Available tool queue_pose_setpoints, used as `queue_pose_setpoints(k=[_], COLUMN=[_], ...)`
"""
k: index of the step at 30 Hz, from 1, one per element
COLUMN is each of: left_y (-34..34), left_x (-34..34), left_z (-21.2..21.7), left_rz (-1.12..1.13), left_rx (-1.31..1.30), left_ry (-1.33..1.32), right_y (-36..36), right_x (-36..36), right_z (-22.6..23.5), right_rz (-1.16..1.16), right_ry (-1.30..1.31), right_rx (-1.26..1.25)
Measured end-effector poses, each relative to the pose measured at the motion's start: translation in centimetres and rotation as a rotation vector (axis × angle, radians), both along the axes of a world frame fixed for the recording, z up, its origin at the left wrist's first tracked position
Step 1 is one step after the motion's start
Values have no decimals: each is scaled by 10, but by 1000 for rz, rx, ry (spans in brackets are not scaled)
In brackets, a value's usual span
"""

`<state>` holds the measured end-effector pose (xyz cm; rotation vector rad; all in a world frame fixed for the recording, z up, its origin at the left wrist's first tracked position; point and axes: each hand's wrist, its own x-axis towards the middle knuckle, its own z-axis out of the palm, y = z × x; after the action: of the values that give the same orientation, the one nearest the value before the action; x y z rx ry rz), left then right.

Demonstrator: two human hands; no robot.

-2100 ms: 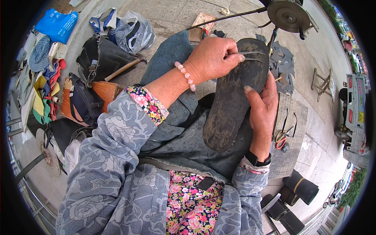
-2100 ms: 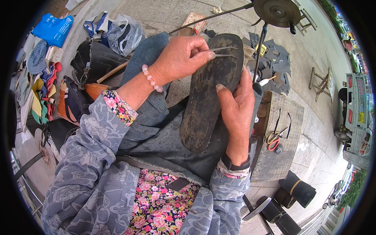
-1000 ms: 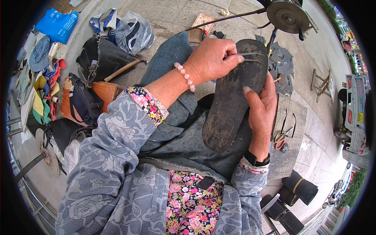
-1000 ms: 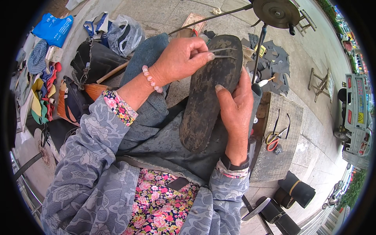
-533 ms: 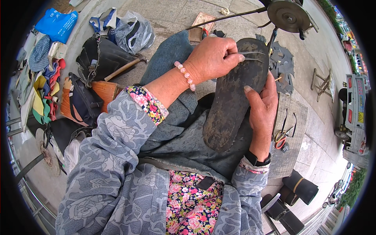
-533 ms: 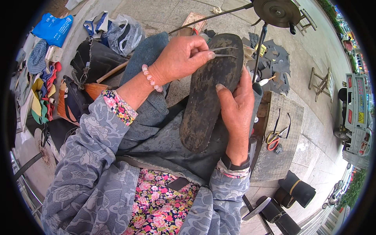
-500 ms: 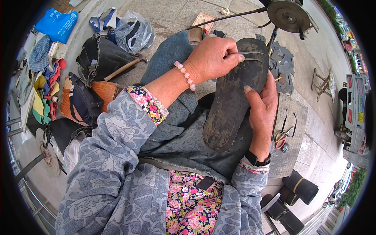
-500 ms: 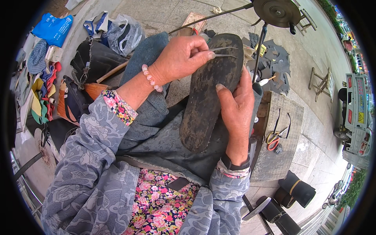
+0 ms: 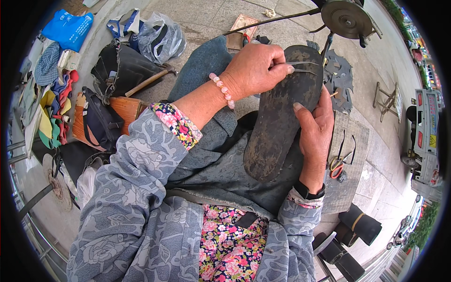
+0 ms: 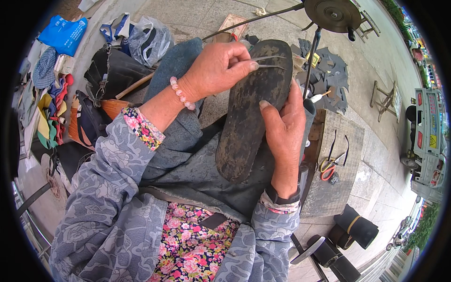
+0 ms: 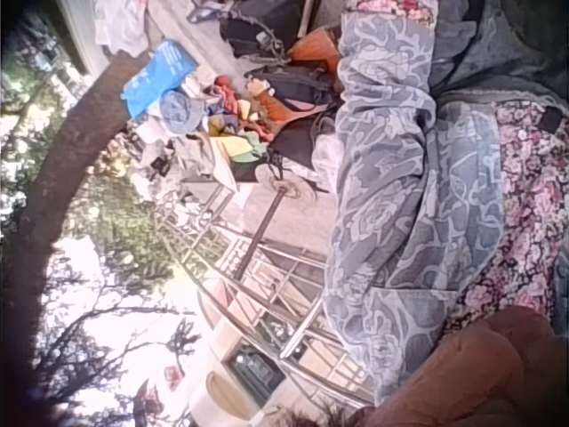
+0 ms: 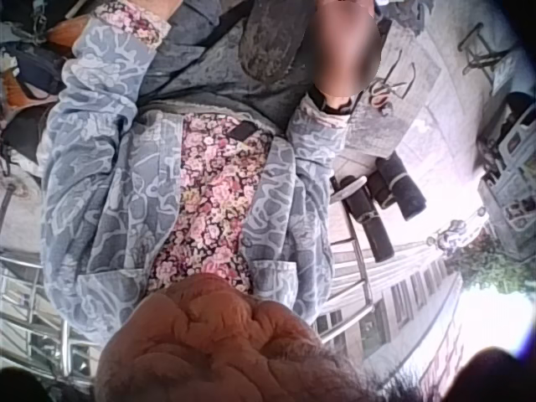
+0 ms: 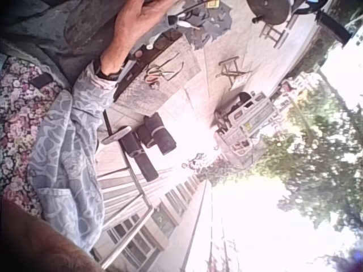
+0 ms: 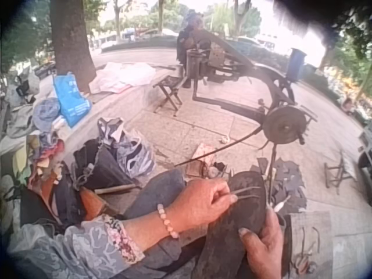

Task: Sewing and repairing the sole of a shoe using a large needle and thread.

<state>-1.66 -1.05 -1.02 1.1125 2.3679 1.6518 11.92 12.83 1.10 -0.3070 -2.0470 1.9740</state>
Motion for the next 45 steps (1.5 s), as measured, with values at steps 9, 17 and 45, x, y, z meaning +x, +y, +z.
queue_pose_setpoints(k=[9, 17, 45], left_y=[0, -1, 0], left_x=[0, 0, 0], left_z=[-1, 0, 0], left_rz=[-3, -1, 6], left_rx=[8, 1, -16], left_ry=[-11, 1, -33], right_y=[1, -1, 1], right_x=[0, 0, 0], right_z=[0, 0, 0], right_rz=[0, -7, -15], right_ry=[-6, -5, -6], right_rx=[10, -15, 32])
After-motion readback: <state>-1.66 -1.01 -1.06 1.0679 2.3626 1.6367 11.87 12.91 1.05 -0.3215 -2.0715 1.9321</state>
